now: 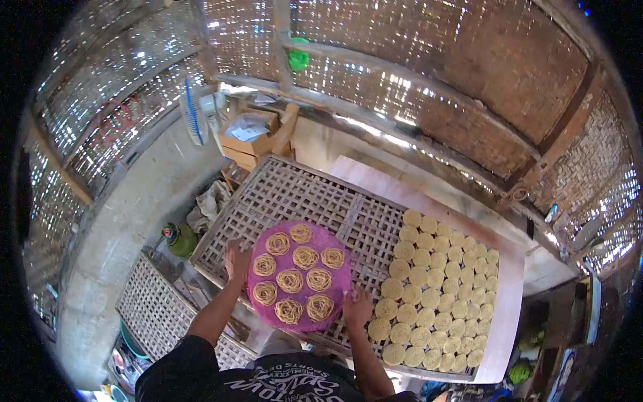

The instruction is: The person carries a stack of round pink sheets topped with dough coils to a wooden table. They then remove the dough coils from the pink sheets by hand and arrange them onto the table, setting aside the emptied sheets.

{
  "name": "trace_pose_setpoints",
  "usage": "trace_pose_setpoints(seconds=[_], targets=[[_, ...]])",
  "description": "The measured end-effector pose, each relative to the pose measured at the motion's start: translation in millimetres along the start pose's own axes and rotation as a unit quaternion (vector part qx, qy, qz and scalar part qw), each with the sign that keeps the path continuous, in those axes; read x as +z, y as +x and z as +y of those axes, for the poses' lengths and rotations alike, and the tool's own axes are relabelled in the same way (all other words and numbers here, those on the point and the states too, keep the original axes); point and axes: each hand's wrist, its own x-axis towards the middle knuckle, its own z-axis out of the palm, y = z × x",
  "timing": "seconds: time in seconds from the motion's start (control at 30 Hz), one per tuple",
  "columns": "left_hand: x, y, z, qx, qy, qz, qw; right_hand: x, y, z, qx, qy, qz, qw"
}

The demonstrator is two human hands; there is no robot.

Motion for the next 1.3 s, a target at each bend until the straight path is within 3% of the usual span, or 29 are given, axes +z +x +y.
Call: trace_pose_setpoints(seconds=[0.07,0.13,0.2,0.27,0.37,0.47,0.5,0.53,0.57,0.67,0.73,0.8,0.83,0.93,1.1,1.17,1.23,1.3], targets=[[-12,2,40,0.079,-0.111,-0.057,0.989,-8,16,-8,-0.140,-0.049,0.072,0.986],[-1,-7,66,0.199,-0.281,-0.134,0.929,6,40,-12,-0.235,-0.112,0.043,0.965],[11,-15,113,0.329,-0.203,-0.198,0.901,18,71,-29,-0.308,-0.107,-0.012,0.945],[29,-16,144,0.403,-0.246,-0.225,0.852,19,90,-57,-0.340,-0.153,-0.042,0.927],[55,-14,155,0.493,-0.134,-0.252,0.822,29,97,-67,-0.342,-0.273,-0.113,0.892],[61,-2,161,0.500,-0.161,-0.283,0.803,42,105,-57,-0.340,-0.344,-0.145,0.863],[59,4,163,0.522,-0.185,-0.238,0.798,46,105,-53,-0.342,-0.347,-0.144,0.861],[60,8,164,0.508,-0.214,-0.253,0.795,44,109,-55,-0.344,-0.350,-0.143,0.860],[63,12,167,0.494,-0.244,-0.267,0.791,38,115,-55,-0.347,-0.261,-0.101,0.895],[82,24,190,0.390,-0.314,-0.339,0.797,30,141,-41,-0.236,-0.146,-0.144,0.950],[97,27,205,0.298,-0.330,-0.418,0.792,19,158,-32,-0.085,-0.026,-0.165,0.982],[120,36,235,0.206,-0.325,-0.510,0.770,16,185,9,0.058,0.148,-0.189,0.969],[122,45,256,0.154,-0.339,-0.555,0.744,-2,197,8,0.143,0.313,-0.227,0.911],[154,50,309,0.097,-0.319,-0.540,0.773,-21,239,38,0.134,0.369,-0.227,0.891],[247,44,366,0.113,-0.375,-0.470,0.791,-23,311,74,0.022,0.133,-0.120,0.984],[248,49,394,0.104,-0.392,-0.417,0.814,-22,338,87,-0.004,0.047,-0.080,0.996],[262,53,413,0.115,-0.347,-0.411,0.835,-17,355,93,-0.036,0.023,-0.028,0.999],[271,55,424,0.126,-0.315,-0.408,0.848,-15,367,94,-0.068,-0.083,-0.020,0.994]])
